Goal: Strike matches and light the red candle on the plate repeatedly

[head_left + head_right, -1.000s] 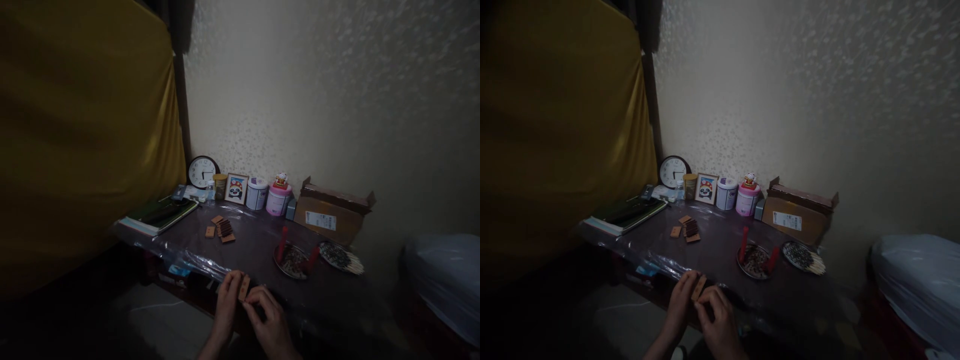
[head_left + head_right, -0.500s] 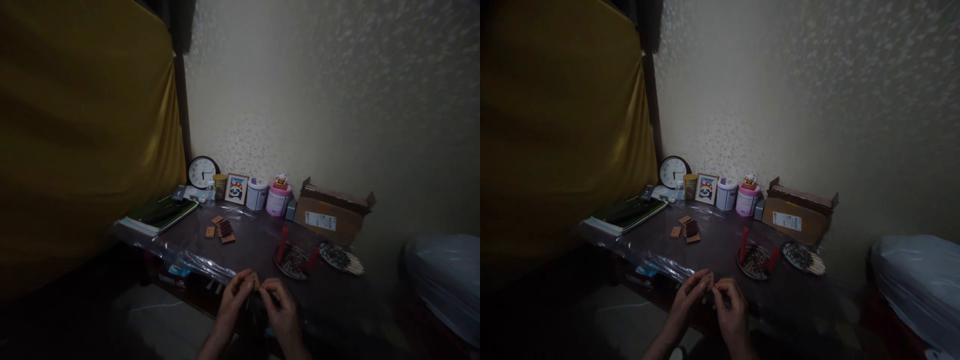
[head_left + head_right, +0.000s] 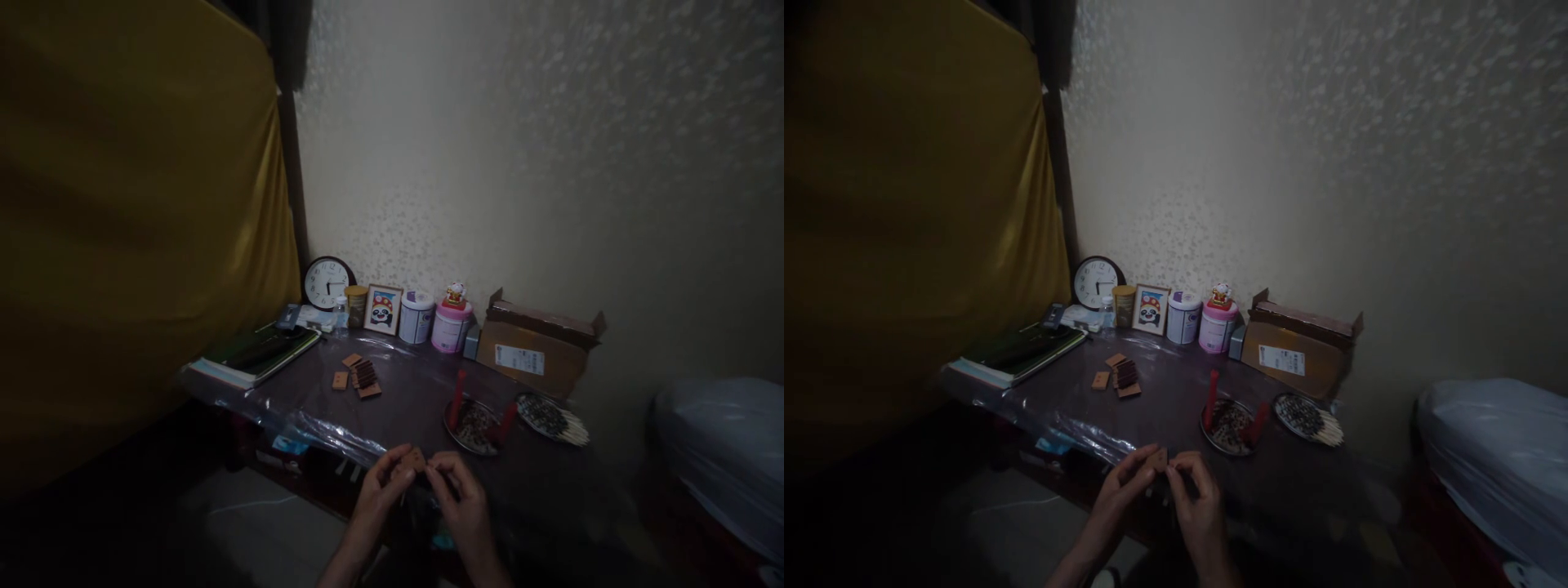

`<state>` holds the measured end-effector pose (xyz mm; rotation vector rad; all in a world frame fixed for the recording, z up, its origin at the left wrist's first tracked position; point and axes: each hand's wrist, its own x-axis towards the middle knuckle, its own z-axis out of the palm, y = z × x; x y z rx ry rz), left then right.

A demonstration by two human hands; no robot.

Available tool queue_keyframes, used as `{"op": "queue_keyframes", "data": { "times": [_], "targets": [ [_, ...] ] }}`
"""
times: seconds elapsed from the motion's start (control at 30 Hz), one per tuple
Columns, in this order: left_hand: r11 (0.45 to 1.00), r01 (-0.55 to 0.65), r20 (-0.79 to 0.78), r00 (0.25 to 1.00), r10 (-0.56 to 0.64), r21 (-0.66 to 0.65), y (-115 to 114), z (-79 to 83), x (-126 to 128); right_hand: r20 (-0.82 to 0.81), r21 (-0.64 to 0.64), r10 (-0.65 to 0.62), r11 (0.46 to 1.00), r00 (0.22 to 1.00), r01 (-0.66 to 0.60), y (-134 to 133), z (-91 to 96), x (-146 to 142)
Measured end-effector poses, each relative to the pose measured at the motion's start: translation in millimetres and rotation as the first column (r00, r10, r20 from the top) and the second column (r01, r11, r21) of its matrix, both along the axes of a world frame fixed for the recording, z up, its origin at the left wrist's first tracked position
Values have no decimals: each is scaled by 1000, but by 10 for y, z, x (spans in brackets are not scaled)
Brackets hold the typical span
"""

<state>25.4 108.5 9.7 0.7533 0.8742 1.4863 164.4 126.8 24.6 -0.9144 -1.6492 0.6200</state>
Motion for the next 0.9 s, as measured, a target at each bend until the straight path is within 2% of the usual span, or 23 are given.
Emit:
{"op": "queue_keyframes", "data": {
  "times": [0.27, 0.4, 0.57, 0.7, 0.77, 0.9],
  "targets": [
    [1000, -13, -5, 1000, 13, -4, -28, 73, 10, -4, 7, -5, 1000, 1000, 5, -1, 20, -6],
    [1000, -6, 42, 999, 7, -25, -45, 107, 23, -12, 18, -40, 999, 999, 40, 23, 31, 26],
    [998, 51, 175, 983, -45, -29, -34, 32, 49, -82, -34, -85, 996, 993, 83, 101, 0, 101],
    [998, 47, 184, 982, -40, -34, -12, -13, 63, -152, -73, -133, 990, 979, 123, 131, -24, 116],
    [997, 66, 191, 980, -59, -30, -10, -8, 67, -127, -57, -145, 989, 981, 139, 116, -18, 114],
    [993, 112, 224, 969, -102, -28, -18, 8, 69, 31, 44, -153, 987, 988, 152, 66, -11, 120]
  ]
}}
